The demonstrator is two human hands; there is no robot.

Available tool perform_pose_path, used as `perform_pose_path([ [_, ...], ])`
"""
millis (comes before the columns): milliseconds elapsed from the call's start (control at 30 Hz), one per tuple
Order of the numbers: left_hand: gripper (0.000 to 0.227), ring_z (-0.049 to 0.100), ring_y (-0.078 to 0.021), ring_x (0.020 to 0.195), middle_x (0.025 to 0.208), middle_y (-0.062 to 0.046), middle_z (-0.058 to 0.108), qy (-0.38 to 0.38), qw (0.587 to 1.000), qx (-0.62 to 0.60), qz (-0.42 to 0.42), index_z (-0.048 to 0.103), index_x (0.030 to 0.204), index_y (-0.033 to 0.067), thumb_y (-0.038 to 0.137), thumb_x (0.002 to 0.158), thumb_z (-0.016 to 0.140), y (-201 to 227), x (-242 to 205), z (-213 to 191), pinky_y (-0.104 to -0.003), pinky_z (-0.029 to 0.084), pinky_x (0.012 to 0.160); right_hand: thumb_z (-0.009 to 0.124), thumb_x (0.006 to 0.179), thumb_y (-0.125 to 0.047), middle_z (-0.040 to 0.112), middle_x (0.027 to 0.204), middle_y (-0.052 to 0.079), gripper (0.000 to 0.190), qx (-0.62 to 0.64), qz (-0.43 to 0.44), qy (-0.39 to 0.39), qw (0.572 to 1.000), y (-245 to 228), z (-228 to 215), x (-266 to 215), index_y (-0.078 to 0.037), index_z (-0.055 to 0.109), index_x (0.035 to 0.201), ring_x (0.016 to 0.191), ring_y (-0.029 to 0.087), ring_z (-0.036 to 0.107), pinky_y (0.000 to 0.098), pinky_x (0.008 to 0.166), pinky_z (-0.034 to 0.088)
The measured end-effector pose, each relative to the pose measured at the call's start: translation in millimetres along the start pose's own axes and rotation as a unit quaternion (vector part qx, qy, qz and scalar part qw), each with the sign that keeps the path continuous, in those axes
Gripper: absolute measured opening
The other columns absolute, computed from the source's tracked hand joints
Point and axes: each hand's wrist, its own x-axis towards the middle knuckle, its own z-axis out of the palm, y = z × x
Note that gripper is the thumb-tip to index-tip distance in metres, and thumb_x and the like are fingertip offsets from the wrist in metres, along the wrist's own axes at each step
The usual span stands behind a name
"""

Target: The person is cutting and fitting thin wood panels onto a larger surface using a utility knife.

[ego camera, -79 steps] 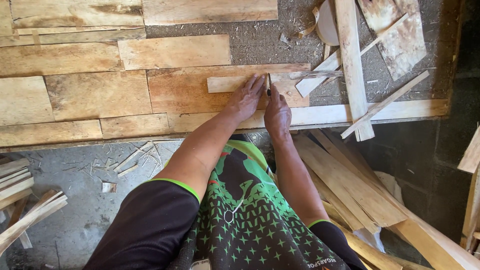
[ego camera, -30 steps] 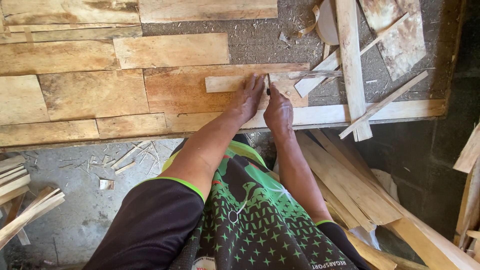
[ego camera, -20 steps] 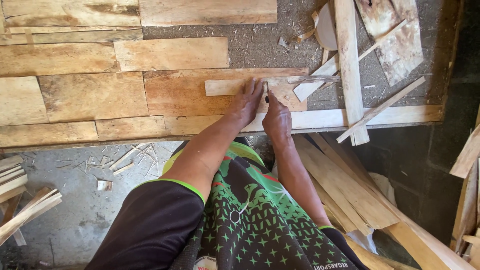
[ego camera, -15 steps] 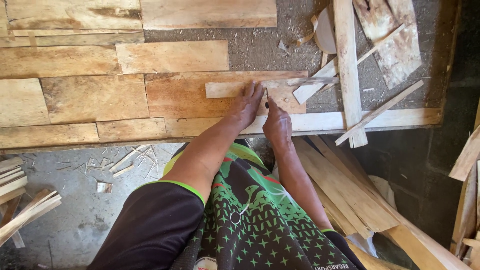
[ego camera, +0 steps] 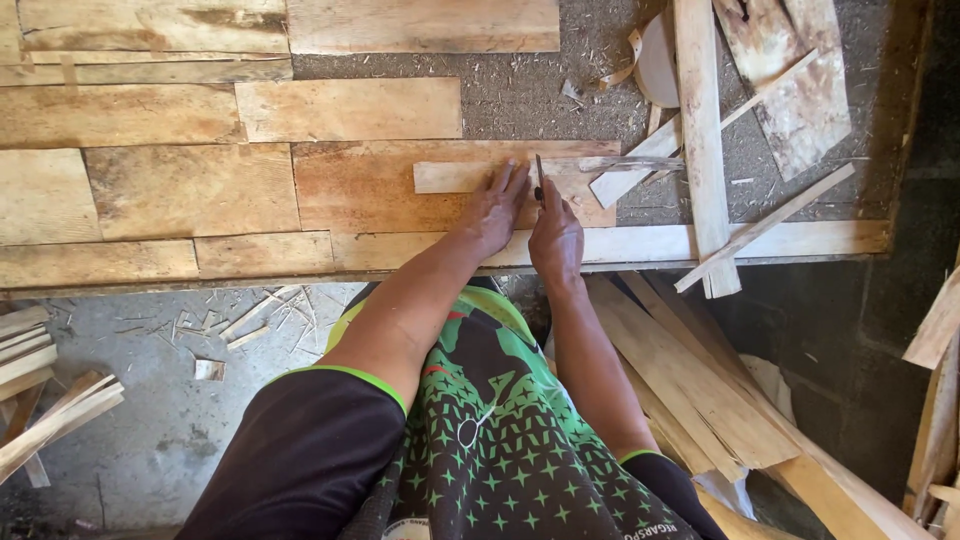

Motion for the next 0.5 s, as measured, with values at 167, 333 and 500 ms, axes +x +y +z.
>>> perform_pose_path([
  [167, 0.062, 0.020, -0.0384, 0.154, 0.167, -0.017, 0.021, -0.014, 1.000, -0.001, 0.007, 0.043, 0.152, -0.0016, 0.014, 0.092, 0.052, -0.7, -3.3, -9.2, -0.051, 0.028, 0.122, 0.056, 0.096, 0.001, 0.070, 0.115, 0.026, 0.053, -0.018, 0.027, -0.022, 0.999, 11.3, 12.0, -1.3, -0.005, 0.047, 0.147, 0.100, 0.045, 0.069, 0.0514, 0.085, 0.057],
  [333, 0.063, 0.019, -0.0379, 0.154, 0.169, -0.017, 0.018, 0.001, 1.000, -0.001, 0.011, 0.041, 0.154, -0.0015, 0.014, 0.093, 0.051, -1.1, -1.9, -7.6, -0.050, 0.027, 0.123, 0.057, 0.093, 0.002, 0.069, 0.115, 0.026, 0.056, -0.033, 0.029, -0.032, 0.999, 9.6, 9.2, -0.9, -0.005, 0.045, 0.148, 0.098, 0.045, 0.069, 0.0512, 0.085, 0.057],
  [500, 0.064, 0.018, -0.0379, 0.155, 0.169, -0.017, 0.016, -0.003, 1.000, -0.015, 0.010, 0.038, 0.154, -0.0010, 0.013, 0.093, 0.051, -0.7, -2.9, -10.2, -0.050, 0.025, 0.123, 0.056, 0.091, 0.004, 0.069, 0.116, 0.027, 0.056, -0.047, 0.009, -0.026, 0.999, 12.4, 10.4, -1.4, -0.003, 0.047, 0.146, 0.099, 0.045, 0.069, 0.0504, 0.085, 0.058],
])
